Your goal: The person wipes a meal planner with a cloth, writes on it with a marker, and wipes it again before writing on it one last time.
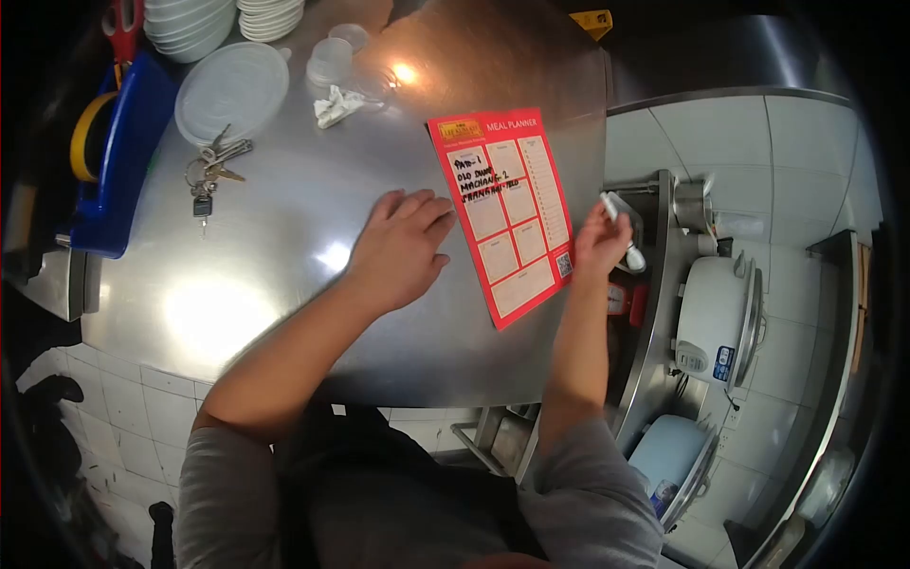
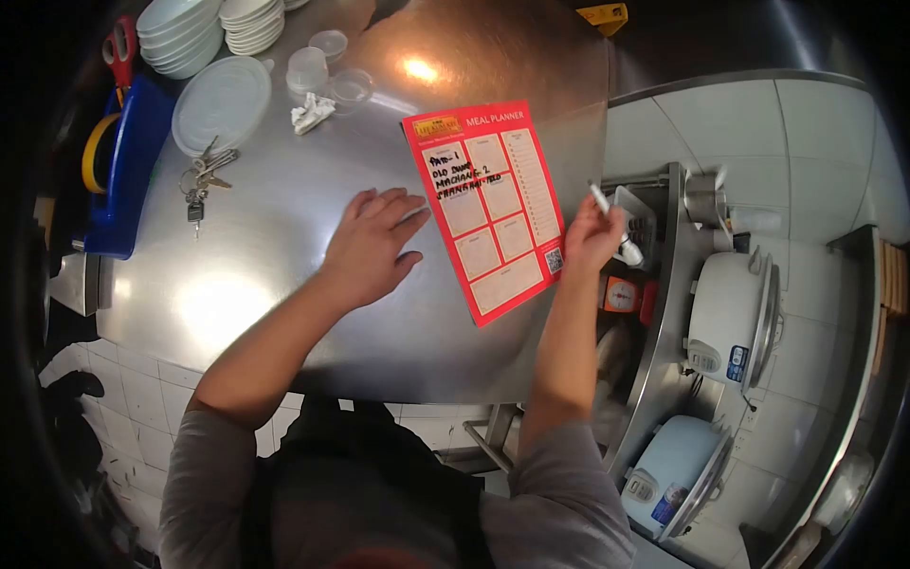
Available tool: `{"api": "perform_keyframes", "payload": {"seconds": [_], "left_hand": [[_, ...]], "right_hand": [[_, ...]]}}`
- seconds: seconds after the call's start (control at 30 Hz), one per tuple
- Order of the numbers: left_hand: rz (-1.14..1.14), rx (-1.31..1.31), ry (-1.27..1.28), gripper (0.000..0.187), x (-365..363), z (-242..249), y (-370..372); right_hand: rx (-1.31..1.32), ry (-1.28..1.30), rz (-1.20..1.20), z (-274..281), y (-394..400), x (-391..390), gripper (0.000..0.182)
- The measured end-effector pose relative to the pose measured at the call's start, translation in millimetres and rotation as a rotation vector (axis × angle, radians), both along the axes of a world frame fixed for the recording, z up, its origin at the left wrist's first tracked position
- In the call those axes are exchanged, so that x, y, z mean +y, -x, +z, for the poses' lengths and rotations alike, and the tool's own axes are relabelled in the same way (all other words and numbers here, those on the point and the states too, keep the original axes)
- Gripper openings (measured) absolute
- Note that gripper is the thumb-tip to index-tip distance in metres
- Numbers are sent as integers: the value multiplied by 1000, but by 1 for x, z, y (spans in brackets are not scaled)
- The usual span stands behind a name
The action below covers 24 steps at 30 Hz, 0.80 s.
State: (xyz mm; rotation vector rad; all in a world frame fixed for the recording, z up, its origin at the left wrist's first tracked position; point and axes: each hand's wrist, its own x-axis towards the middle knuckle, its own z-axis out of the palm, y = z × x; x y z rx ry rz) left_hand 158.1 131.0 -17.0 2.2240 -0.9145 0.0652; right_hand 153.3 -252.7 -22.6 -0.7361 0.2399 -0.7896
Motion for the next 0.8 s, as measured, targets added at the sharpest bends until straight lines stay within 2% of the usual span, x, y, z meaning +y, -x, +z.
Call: {"api": "perform_keyframes", "payload": {"seconds": [0.03, 0.1, 0.2, 0.3, 0.4, 0.47, 0.57, 0.67, 0.8], "left_hand": [[14, -17, -24, 50, 0, 2, 1], [48, -13, -59, 53, -2, 2, 1], [85, 19, -73, 56, 0, 4, -2], [100, 43, -51, 63, 2, 4, -6], [97, 71, -25, 65, 2, 2, -8], [95, 87, -9, 66, 5, 2, -9], [82, 94, 17, 67, 6, 3, -10], [88, 87, 48, 67, 8, 3, -10], [83, 101, 36, 66, 8, 1, -11]], "right_hand": [[101, 13, 6, -10, 19, 9, 6], [57, 110, 53, -16, 39, 29, 9], [209, 386, 129, -12, 63, 85, 18], [351, 513, 145, -5, 71, 106, 14], [251, 550, 229, 6, 45, 118, 16], [254, 340, 496, 25, 22, 151, 13], [257, 409, 616, 24, -10, 187, 12], [309, 623, 449, 18, -15, 203, 10], [242, 732, 398, 0, -14, 206, 9]]}}
